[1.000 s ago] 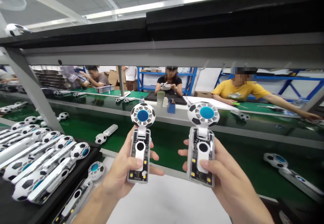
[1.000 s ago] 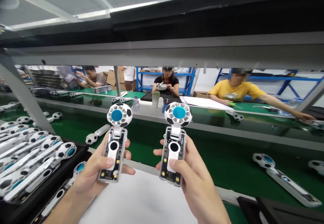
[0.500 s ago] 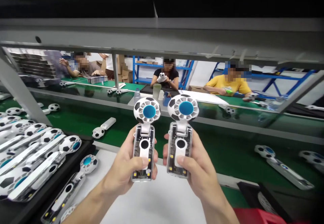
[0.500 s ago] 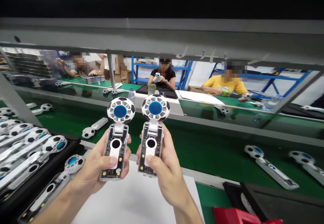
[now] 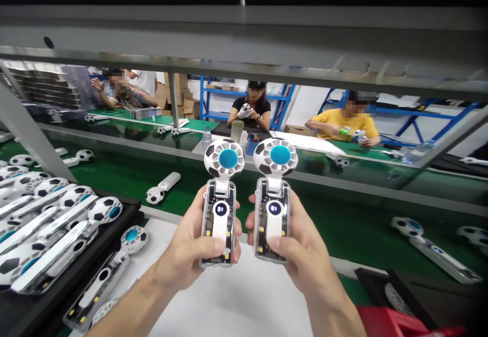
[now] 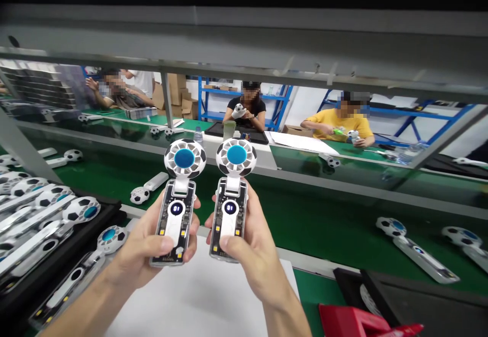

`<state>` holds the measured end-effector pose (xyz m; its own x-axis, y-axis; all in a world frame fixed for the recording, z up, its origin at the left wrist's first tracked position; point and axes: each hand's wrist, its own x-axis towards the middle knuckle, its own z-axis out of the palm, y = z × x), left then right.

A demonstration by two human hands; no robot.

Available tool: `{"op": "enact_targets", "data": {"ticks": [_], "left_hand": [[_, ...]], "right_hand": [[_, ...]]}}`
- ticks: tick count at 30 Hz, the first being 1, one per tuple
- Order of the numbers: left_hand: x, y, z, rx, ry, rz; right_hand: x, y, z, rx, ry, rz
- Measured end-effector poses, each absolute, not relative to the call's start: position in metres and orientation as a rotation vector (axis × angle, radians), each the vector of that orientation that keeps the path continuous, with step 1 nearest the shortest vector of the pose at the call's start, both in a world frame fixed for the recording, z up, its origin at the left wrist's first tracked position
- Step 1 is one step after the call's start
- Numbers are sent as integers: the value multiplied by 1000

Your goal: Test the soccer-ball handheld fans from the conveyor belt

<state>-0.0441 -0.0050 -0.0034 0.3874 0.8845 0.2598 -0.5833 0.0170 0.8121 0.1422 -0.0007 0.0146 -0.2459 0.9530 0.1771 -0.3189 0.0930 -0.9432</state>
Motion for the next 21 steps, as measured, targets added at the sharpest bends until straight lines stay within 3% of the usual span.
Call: {"op": "enact_targets", "data": {"ticks": [21], "left_hand": [[-43,-5,-2,951,394,1255]], "right_hand": [[140,-1,17,-841,-1152,1382]]}}
